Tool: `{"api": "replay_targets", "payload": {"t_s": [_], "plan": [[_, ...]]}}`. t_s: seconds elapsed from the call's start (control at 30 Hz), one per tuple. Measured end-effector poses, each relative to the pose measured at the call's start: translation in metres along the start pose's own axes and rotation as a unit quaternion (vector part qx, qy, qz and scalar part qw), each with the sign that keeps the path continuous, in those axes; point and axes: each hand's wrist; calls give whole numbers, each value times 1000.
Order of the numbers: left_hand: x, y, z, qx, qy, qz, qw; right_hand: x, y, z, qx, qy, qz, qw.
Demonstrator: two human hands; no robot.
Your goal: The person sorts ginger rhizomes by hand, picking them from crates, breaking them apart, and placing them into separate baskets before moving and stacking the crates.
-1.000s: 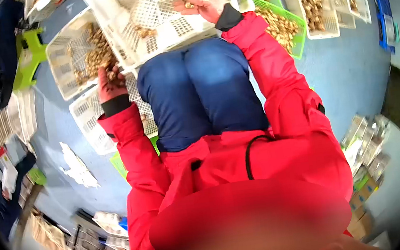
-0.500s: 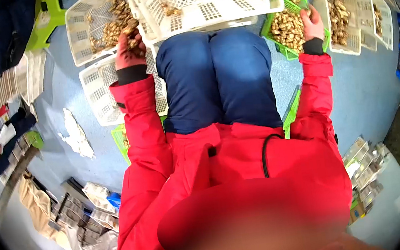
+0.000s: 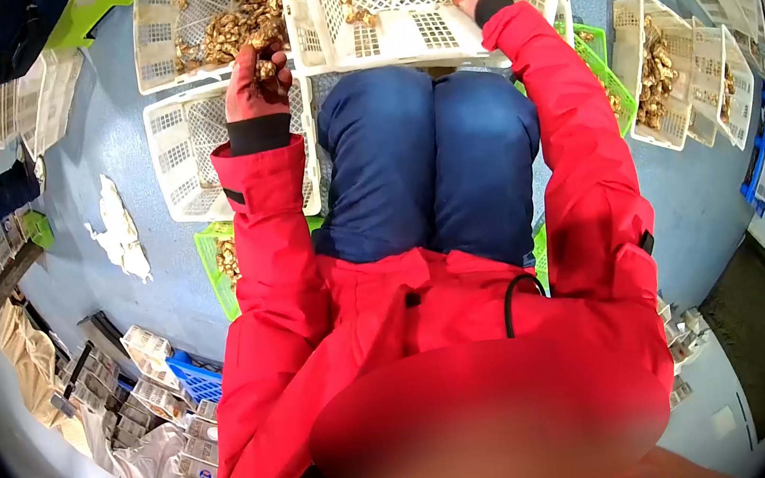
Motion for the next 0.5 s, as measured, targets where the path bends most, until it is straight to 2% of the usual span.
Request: {"api": "replay_targets", "payload": {"t_s": [0.03,0.07,0.1,0.13,0.17,0.2,0.27,0.3,0.37,0.47,0.5], "plan": [[-2,-4,-2,8,-11,14,1000,8,-1,8,-54,2,-5,999],[0,-1,-2,15,-13,-2,1000,23,-4,13,-146,25,78,986],[1,3,-3,23,-14,-19,999,37,-32,12,-352,46,-32,934],[0,0,-2,19,-17,-17,1000,43,-32,10,-545,63,-45,835],[-2,-2,-3,15,-21,-17,1000,48,-30,9,-713,75,-54,695],[-4,-3,-4,9,-24,-18,1000,54,-30,11,-781,-69,-83,615],[-3,-2,-4,-15,-20,1,1000,75,-38,5,-892,-74,-103,434],[-2,-1,-5,-27,-18,12,999,80,-42,4,-906,-119,-136,383],[-3,-3,-5,-14,-25,8,1000,96,-54,-8,-911,-159,-111,363],[-1,0,-4,-19,-15,8,1000,106,-65,-14,-863,-144,-79,479],[-1,1,-4,-18,-14,4,1000,106,-65,-13,-866,-154,-81,469]]}}
Point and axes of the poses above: each hand's wrist, its own x-axis away from the middle knuckle, its own y-axis out of the palm, z = x × y, and after that the axes turned 5 degrees about y, right-handed
